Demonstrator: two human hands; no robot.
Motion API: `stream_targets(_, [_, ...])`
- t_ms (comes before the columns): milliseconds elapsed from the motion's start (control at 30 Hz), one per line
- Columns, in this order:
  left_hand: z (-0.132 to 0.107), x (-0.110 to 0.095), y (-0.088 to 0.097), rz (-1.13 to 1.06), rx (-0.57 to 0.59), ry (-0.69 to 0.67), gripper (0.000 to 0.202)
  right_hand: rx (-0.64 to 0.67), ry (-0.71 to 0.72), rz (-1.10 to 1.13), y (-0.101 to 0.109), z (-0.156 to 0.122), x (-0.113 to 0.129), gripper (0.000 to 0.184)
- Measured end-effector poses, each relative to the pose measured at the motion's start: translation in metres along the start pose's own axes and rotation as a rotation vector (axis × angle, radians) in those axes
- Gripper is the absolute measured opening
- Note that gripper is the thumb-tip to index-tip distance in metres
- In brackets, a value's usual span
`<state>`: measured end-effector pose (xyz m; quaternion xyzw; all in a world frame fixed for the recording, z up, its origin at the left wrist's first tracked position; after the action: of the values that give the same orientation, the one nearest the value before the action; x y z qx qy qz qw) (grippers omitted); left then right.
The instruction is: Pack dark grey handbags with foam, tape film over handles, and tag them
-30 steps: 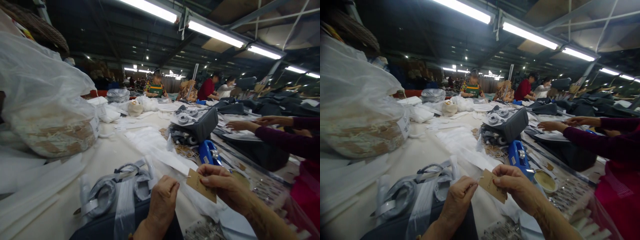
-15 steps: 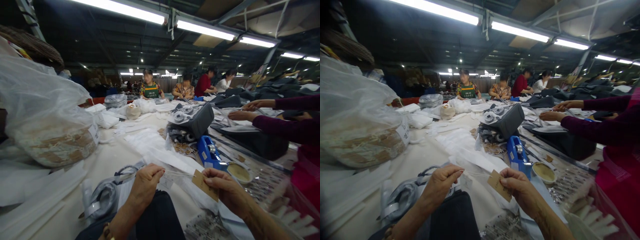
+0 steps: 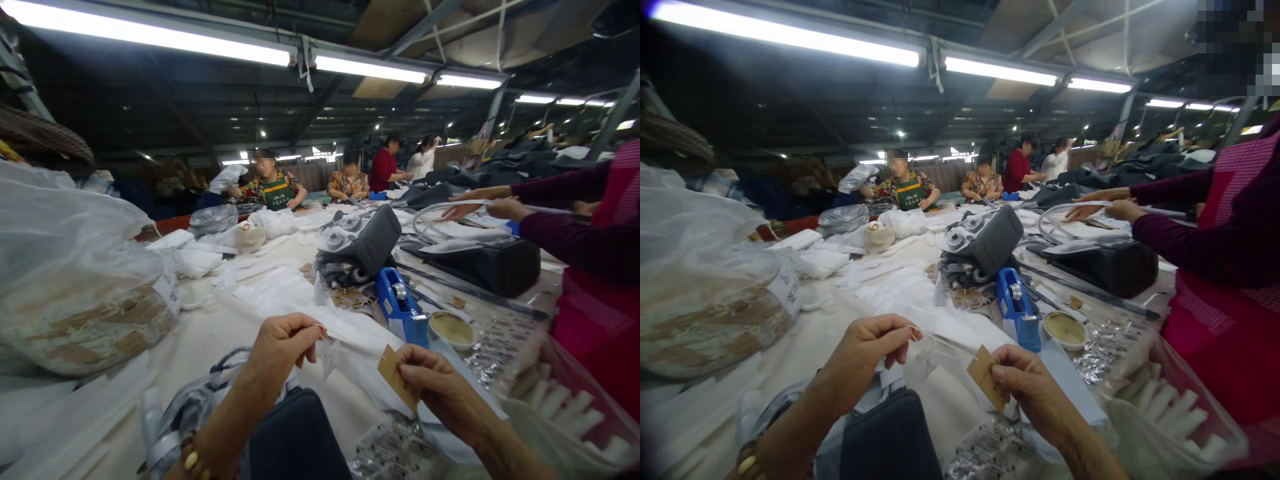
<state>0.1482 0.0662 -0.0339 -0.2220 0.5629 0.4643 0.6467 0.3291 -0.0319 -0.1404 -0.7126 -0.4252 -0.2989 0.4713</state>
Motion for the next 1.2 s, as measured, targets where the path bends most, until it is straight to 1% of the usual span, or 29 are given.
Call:
stream_targets(133, [-0.001,0.001,-0.014,-0.173,0.082,0.039,0.022,0.046,0.061,-0.03,-0.001,-0.001,-0.006,0.028])
stream_targets(233, [-0.002,0.002,-0.022,-0.221,0.139,0.058,0.021,0.148,0.136,-0.049,-0.012,-0.003,-0.006,0.021])
stream_targets(300, [-0.003,0.0,-0.027,-0.262,0.172,0.068,0.019,0.256,0.17,-0.046,-0.026,-0.002,-0.005,0.016])
stream_targets(400, [-0.007,-0.004,-0.036,-0.37,0.228,0.103,0.017,0.449,0.18,-0.009,-0.053,0.002,-0.006,0.012])
stream_targets(500, [-0.011,-0.008,-0.042,-0.442,0.281,0.123,0.017,0.594,0.156,0.051,-0.079,0.008,-0.009,0.017])
stream_targets(567, [-0.013,-0.008,-0.044,-0.459,0.302,0.124,0.017,0.632,0.135,0.102,-0.09,0.011,-0.014,0.022])
stream_targets(633, [-0.014,-0.006,-0.042,-0.463,0.306,0.122,0.017,0.623,0.116,0.146,-0.093,0.015,-0.02,0.024])
stream_targets(733, [-0.015,-0.004,-0.035,-0.459,0.273,0.118,0.019,0.574,0.091,0.189,-0.089,0.019,-0.033,0.024])
stream_targets(833, [-0.014,-0.003,-0.02,-0.47,0.176,0.097,0.02,0.504,0.047,0.225,-0.078,0.022,-0.047,0.025])
stream_targets(933, [-0.013,-0.002,-0.001,-0.465,0.066,0.042,0.022,0.431,-0.01,0.251,-0.07,0.023,-0.059,0.027])
stream_targets(1000, [-0.013,0.001,0.011,-0.392,0.017,-0.001,0.022,0.381,-0.042,0.261,-0.068,0.024,-0.066,0.031])
stream_targets(1100, [-0.014,0.008,0.028,-0.183,-0.032,-0.058,0.024,0.3,-0.071,0.277,-0.069,0.028,-0.075,0.038])
stream_targets(1200, [-0.017,0.011,0.04,-0.017,-0.061,-0.103,0.025,0.266,-0.079,0.247,-0.071,0.034,-0.086,0.041])
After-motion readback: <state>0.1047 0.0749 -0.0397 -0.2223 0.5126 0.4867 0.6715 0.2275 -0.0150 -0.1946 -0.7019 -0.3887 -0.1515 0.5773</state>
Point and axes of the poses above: each hand's wrist, its own z-axis towards the middle knuckle, its own y-axis out of the back of the hand, x = y × z, the point moved 8 cm from there along z, towards the middle knuckle, and after that the axes turned 15 degrees about -y, right-handed, at the moved point
